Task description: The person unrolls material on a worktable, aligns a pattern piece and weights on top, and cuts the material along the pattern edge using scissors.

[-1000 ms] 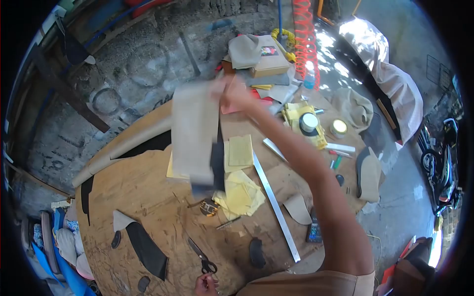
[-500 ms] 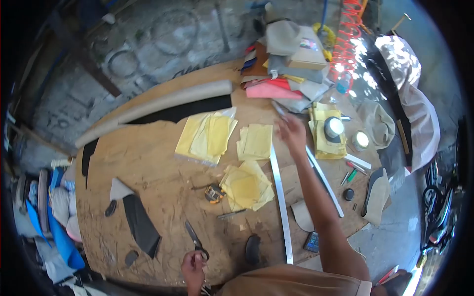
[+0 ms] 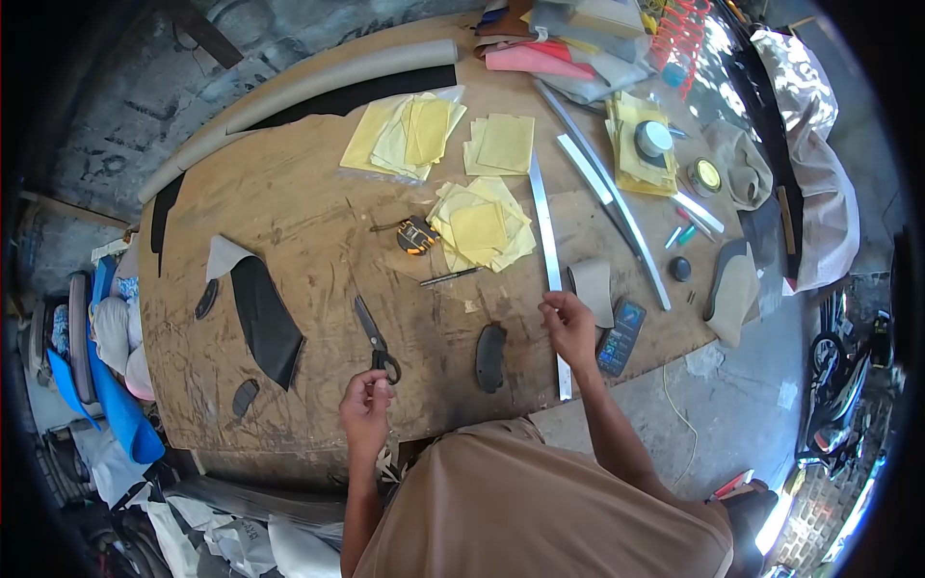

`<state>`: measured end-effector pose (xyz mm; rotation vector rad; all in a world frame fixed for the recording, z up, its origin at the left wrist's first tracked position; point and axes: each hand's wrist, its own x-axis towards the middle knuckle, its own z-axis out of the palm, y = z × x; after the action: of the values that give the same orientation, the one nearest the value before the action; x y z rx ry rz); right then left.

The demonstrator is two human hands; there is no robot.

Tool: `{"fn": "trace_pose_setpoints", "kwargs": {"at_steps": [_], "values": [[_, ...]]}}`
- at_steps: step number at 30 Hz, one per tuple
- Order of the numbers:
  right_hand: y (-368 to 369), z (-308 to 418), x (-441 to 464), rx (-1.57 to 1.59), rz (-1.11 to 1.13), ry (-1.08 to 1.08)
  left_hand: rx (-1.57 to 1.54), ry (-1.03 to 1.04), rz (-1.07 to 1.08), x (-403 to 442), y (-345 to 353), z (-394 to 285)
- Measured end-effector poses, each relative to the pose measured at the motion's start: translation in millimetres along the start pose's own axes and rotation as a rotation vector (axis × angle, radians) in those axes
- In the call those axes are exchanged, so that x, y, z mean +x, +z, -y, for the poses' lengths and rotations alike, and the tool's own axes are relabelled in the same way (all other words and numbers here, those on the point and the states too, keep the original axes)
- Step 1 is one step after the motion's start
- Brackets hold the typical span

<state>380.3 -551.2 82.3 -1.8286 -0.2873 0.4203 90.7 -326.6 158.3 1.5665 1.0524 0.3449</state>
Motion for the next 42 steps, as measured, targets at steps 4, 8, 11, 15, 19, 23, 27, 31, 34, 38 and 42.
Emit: {"fn": "trace_pose_setpoints", "kwargs": {"at_steps": [4, 8, 11, 15, 19, 23, 27, 31, 34, 38, 42], "values": [[7, 5, 19, -0.159, -0.008, -0.075, -0.013, -0.011, 0.008, -13, 9, 9], [31, -6, 56, -0.258, -0.091, -0.131, -0.031, -0.039, 0.035, -17, 27, 10], [58, -22, 114, -0.296, -0.194, -0.235, -0.015, 0.005, 0.093, -3, 53, 4], [92, -24, 180, -0.522, -0.151, -0.286, 0.072, 0.197, 0.168, 51, 102, -20], [119, -1, 179, -0.758, -0.160, -0.229, 0.602, 0.470, 0.128, 128, 149, -10], [136, 12, 172, -0.763, -0.166, -0.036, 0.845, 0.550, 0.027, 169, 163, 35], [135, 17, 178, -0.797, -0.074, 0.056, 0.822, 0.529, 0.096, 165, 140, 60], [129, 3, 184, -0.653, 0.002, -0.030, 0.748, 0.631, 0.026, 151, 127, 72], [114, 17, 194, -0.654, 0.134, 0.054, 0.772, 0.643, 0.007, 146, 125, 77], [68, 43, 231, -0.372, 0.211, -0.058, 0.780, 0.620, -0.005, 147, 127, 81], [52, 48, 319, 0.042, -0.004, 0.084, 0.779, 0.649, 0.006, 150, 124, 80]]}}
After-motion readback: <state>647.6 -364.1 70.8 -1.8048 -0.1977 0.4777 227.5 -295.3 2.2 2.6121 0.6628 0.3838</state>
